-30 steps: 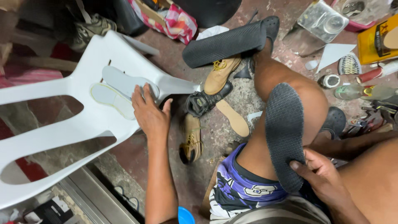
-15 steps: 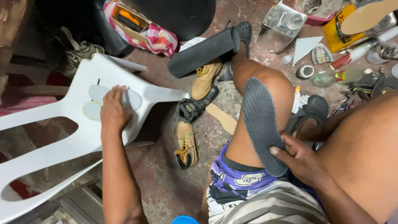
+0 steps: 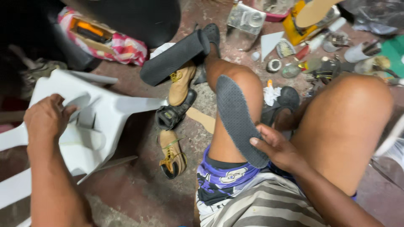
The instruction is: The person cuts a shape from a piece of black rubber material using scissors and compares the cut piece to a shoe sole.
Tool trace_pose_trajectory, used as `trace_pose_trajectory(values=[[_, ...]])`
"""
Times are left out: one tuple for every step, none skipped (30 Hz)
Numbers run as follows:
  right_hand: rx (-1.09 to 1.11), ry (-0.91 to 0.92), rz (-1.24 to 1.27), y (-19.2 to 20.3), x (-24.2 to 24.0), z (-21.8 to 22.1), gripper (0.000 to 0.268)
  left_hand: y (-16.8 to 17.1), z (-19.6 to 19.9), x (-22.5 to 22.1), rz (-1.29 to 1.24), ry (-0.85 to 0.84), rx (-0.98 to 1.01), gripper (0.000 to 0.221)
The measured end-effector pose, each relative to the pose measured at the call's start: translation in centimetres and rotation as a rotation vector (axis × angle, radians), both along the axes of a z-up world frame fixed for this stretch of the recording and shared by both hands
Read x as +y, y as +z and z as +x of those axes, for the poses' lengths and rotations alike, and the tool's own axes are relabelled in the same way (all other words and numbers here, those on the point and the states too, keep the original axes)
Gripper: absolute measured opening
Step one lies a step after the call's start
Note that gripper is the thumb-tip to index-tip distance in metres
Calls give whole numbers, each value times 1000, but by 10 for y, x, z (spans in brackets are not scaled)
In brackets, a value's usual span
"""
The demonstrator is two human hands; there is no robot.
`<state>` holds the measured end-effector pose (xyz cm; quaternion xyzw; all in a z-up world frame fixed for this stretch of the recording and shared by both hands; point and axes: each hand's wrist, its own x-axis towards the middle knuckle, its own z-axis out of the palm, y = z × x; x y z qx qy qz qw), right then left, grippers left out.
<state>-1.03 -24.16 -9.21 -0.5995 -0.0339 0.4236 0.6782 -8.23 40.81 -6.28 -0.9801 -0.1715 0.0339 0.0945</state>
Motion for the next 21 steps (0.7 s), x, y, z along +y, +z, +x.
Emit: trace_pose_trajectory(values=[[25,2,-33,1,0,2,21,7,-4,3,-15,9,-69,45],[43,-2,-32,0,1,4,21,12,-9,4,-49,-8,-107,45],[62,-5,-31,-1,0,7,22,12,-8,3,-82,-25,-146,46],[85,-21,-36,0,0,6,22,12,-2,2,-108,-26,-162,48],[87,-11,-48,-1,1,5,22,12,1,0,-133,-27,-178,51],[85,-7,-64,0,-1,5,22,10,4,-4,-119,-26,-175,46],[82,-4,-81,0,-2,4,23,8,4,-8,-105,-25,-172,44],[68,9,-75,-1,-2,4,22,8,3,-13,-87,32,-145,44],[54,22,-69,-2,-2,5,21,9,-1,-18,-69,90,-119,44],[38,22,-65,-3,-2,6,20,10,-2,-20,-53,135,-94,44],[27,29,-62,-3,-2,8,20,11,-5,-21,-87,178,-127,42],[20,35,-61,-4,-3,8,19,11,-14,-24,-123,221,-156,41],[12,40,-60,-5,-3,8,19,10,-21,-25,-158,263,-185,39],[19,32,-59,-6,-4,7,19,5,-28,-26,-162,329,-151,40],[25,24,-59,-7,-5,7,20,0,-36,-26,-165,394,-116,41],[31,26,-59,-8,-6,7,20,-5,-47,-27,-166,469,-82,43],[17,35,-81,-8,-8,6,19,-12,-56,-30,-170,583,-57,55],[-7,42,-98,-8,-7,8,19,-21,-60,-33,-171,694,-41,68],[-30,49,-115,-8,-6,11,18,-27,-63,-34,-172,806,-26,80],[-15,48,-89,-8,-5,10,18,-34,-63,-37,-234,842,-13,90],[0,47,-64,-8,-5,10,18,-43,-61,-42,-296,877,0,101]])
